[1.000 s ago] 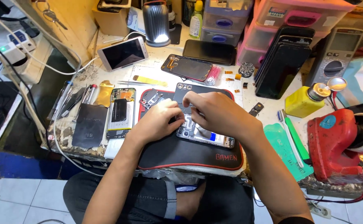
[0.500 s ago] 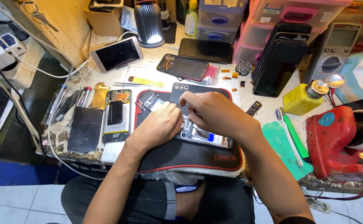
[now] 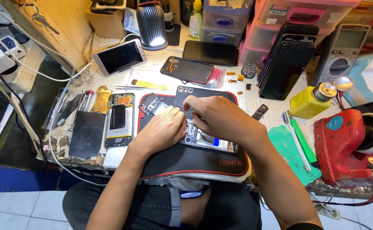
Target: Installing internal components like the motherboard and battery into a smartphone frame during a repair process.
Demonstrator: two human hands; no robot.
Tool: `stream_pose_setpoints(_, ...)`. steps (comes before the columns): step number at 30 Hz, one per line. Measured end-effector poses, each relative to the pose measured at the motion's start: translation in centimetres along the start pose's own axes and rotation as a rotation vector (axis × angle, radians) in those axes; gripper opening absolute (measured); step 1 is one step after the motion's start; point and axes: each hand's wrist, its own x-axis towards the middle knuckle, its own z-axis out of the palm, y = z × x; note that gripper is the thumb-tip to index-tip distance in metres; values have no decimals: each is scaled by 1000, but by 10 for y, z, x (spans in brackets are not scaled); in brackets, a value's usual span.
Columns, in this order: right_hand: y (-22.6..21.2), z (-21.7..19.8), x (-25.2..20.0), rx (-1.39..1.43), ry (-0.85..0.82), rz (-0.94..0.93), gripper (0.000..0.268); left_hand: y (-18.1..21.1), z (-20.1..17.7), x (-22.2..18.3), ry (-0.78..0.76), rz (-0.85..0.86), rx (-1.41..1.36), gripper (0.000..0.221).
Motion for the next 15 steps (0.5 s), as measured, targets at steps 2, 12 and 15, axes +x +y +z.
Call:
stream_pose_setpoints(2,-3,0,-1,-32,1,9,3,2,-6,2,-22,-19,-51,19)
stream_pose_setpoints(12,-5,2,-6,-157,-5,41,8,6,-16,8,-93,101,167,4)
stream_pose_setpoints(15,-3,2,-7,-142,-2,46,11,5,-11,11,-74,198,308,5)
